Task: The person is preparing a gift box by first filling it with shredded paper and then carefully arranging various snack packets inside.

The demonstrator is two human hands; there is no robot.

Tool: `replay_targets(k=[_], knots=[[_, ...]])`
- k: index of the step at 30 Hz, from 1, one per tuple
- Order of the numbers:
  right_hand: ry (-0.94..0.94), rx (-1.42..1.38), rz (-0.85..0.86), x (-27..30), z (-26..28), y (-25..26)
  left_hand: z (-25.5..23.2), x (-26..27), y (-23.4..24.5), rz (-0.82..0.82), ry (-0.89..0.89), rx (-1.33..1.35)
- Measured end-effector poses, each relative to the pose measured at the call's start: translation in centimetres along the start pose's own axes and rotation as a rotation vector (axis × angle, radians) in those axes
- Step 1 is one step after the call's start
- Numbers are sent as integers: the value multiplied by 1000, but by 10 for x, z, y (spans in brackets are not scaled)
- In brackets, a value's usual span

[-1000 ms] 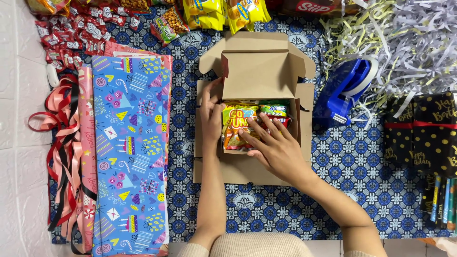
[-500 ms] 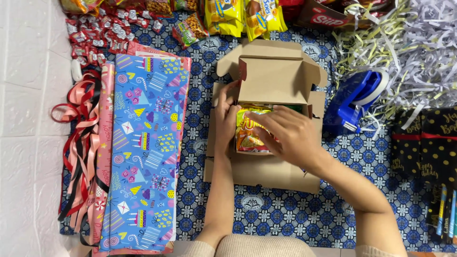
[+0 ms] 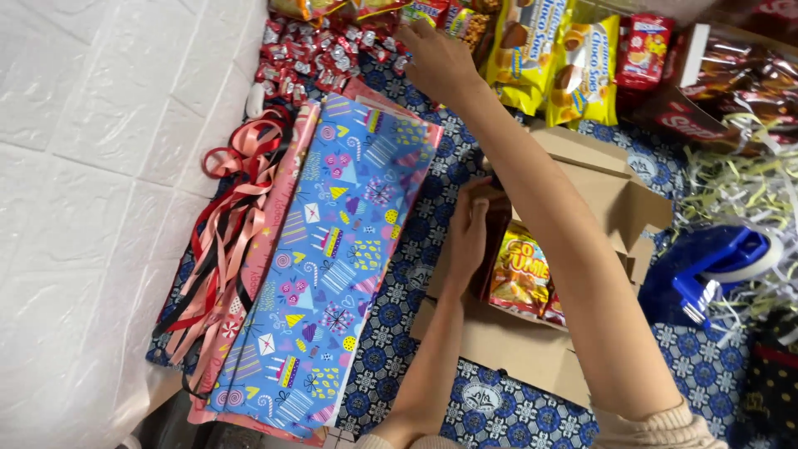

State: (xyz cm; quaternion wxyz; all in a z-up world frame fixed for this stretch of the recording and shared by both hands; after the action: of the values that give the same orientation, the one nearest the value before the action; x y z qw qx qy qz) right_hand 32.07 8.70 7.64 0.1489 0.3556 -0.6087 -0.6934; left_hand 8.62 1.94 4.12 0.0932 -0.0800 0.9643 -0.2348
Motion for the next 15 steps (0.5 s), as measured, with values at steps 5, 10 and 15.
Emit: replay_targets(k=[5,10,15], knots=[[-23,68,88,-24,9,-50,19,4,9,-75,228,-98],[-157,177,-29,-33,10,-71,14,6,5,-81,336,-15],[-304,90,-62,-30,6,-92,30,10,7,-72,223,38]])
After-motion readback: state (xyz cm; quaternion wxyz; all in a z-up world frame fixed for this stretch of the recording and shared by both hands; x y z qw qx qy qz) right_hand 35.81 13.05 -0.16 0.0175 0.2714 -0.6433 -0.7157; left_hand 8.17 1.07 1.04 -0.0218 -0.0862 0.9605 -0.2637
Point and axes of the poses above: each hand's wrist, its own x-axis away from the middle knuckle, its own y-axis out of the back of the hand, z = x × y, the point moved 9 cm from there along -x, towards the middle knuckle, and after that the axes turned 5 degrees about x, right-handed, at the moved point
